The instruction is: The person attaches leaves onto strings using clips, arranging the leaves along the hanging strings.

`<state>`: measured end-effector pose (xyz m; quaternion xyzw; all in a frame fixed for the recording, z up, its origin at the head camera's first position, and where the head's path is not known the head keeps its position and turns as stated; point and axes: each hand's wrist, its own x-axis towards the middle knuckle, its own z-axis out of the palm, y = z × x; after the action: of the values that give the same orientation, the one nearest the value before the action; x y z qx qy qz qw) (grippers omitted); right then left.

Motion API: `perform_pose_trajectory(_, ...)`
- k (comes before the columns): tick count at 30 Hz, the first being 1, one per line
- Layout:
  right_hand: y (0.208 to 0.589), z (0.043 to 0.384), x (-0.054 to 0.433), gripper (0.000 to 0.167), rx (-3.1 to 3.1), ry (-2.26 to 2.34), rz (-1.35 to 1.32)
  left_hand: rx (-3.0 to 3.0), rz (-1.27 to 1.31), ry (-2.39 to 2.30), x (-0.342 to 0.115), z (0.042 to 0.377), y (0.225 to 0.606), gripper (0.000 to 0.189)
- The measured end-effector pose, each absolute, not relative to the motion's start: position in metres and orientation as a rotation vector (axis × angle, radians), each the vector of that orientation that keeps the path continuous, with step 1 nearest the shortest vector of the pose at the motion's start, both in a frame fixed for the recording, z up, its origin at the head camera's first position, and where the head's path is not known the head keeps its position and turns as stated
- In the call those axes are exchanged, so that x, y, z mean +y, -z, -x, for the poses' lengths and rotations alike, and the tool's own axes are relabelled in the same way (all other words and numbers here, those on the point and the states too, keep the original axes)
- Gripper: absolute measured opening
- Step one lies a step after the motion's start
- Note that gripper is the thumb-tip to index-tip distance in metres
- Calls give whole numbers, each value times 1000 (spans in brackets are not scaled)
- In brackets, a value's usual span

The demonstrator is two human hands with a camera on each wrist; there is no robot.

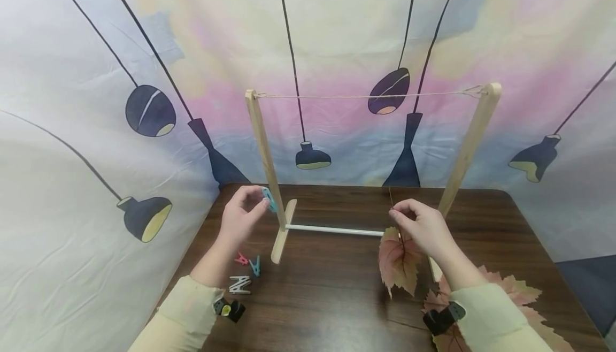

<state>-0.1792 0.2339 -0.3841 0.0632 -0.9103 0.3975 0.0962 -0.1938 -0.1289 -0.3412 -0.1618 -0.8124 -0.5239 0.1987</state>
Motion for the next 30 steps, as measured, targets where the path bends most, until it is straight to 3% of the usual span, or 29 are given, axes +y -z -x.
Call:
perform_pose_trajectory(13,389,184,218,25,-2642,-1130,-183,-2222,470,1447,-136,201,319,25)
perform_pose_trajectory(20,386,189,217,19,-2607,-1010,-197,-2193,523,1413,-148,230,328,28)
perform_pose_trajectory(30,375,195,215,24,-2693,-1017,-254,-2125,597,1270,-139,245,285,29)
